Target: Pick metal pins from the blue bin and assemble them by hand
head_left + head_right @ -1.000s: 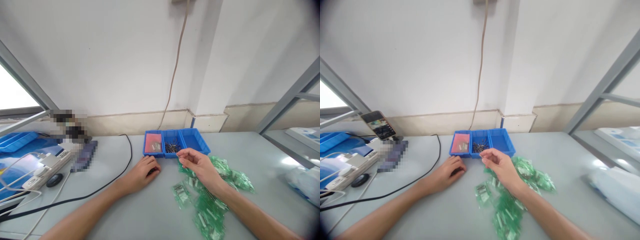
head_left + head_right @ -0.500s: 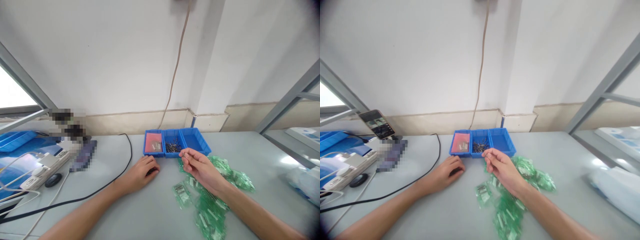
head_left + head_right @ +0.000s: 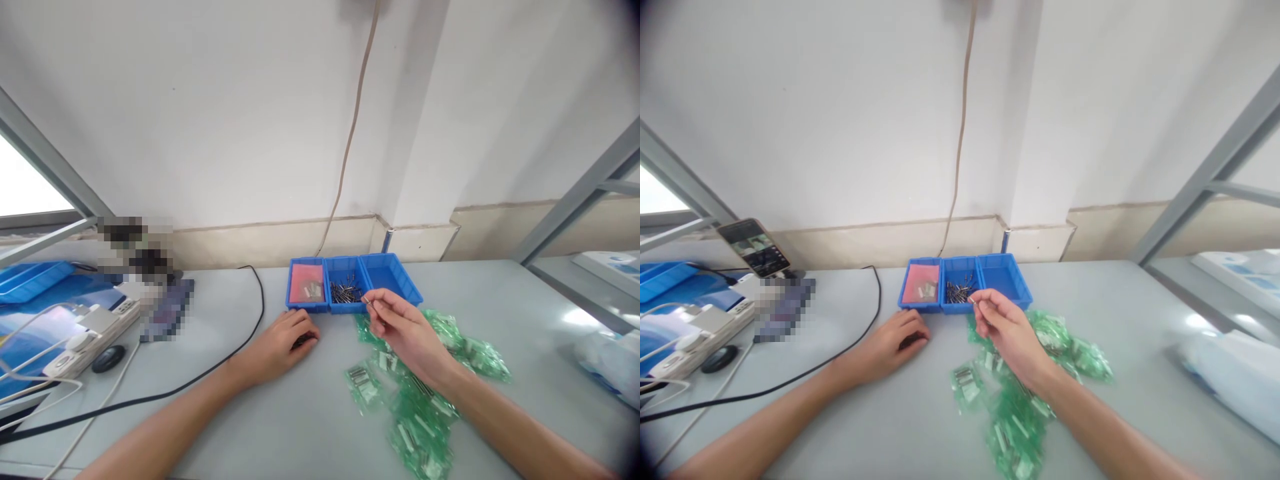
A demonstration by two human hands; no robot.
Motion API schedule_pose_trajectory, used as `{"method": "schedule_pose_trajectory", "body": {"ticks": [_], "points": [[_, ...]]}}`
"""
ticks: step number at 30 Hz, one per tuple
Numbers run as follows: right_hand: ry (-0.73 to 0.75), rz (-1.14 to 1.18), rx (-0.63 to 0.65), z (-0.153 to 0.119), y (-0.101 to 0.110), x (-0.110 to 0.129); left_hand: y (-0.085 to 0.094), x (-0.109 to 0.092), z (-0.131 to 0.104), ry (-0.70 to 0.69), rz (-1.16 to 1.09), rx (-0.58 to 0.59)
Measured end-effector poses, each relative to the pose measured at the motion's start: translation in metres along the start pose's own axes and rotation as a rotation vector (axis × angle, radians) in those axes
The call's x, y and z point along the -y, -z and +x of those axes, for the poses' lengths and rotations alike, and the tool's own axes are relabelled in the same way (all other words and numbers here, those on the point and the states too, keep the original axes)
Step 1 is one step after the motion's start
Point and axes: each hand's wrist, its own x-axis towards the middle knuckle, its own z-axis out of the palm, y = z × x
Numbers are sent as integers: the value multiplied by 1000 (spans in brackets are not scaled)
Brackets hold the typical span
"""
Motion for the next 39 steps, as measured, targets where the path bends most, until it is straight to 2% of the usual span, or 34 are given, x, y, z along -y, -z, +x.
{"method": "schedule_pose_trajectory", "body": {"ticks": [4, 8, 18, 27, 33, 39], "points": [[120, -354, -36, 0, 2, -4, 0, 0, 1, -1, -8, -3], [138, -479, -66, 1, 3, -5, 0, 0, 0, 13, -7, 6], [135, -494, -73, 0, 0, -3, 0, 2, 0, -67, 91, 93], [113, -493, -72, -2, -3, 0, -1, 6, -1, -50, 60, 77], [119, -457, -41, -1, 1, -5, 1, 0, -1, 19, 28, 31], [15, -319, -22, -2, 4, -6, 2, -4, -1, 19, 9, 4]]}}
